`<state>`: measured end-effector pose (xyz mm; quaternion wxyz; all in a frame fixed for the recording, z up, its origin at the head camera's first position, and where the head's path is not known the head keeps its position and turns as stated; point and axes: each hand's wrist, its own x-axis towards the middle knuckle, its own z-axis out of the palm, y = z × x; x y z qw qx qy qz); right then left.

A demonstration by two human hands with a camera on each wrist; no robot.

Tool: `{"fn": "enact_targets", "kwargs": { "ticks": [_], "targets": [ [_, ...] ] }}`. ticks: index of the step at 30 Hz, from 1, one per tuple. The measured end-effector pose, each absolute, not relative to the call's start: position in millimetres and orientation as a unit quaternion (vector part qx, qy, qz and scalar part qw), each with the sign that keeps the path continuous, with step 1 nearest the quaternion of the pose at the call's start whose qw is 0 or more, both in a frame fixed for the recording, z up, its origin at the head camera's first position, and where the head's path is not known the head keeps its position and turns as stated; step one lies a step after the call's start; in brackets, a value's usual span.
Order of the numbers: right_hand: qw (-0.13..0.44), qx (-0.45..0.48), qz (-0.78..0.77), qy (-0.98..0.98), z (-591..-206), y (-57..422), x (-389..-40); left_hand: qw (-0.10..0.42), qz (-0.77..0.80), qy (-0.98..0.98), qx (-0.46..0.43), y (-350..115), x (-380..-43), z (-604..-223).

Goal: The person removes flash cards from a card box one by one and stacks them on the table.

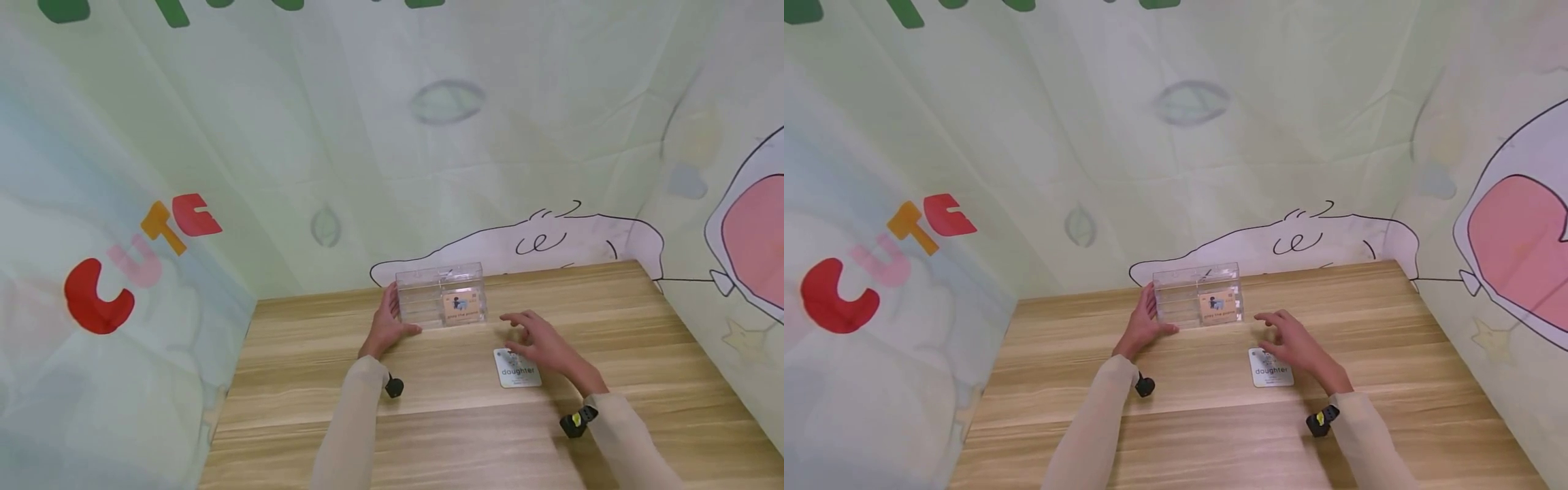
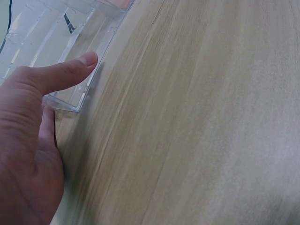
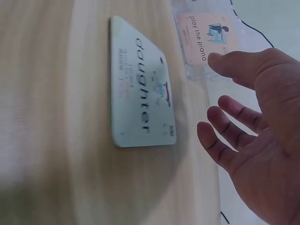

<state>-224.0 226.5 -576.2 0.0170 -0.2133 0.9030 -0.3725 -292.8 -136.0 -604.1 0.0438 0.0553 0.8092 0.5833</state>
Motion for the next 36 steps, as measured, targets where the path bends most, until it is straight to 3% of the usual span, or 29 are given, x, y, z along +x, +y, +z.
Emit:
{"fn": "enact_targets", "kwargs": {
  "ticks": [15, 36],
  "targets": [
    [0.054, -0.216, -0.383, 0.896, -560.5, 201.6, -261.0, 0.042, 0.587, 0.806, 0.062, -135.1, -292.7, -604.7],
    [0.065, -0.214, -0.390, 0.893, -560.0, 188.7, -274.2, 0.040, 0.588, 0.806, 0.057, -134.8, -291.3, -602.7]
  ]
}}
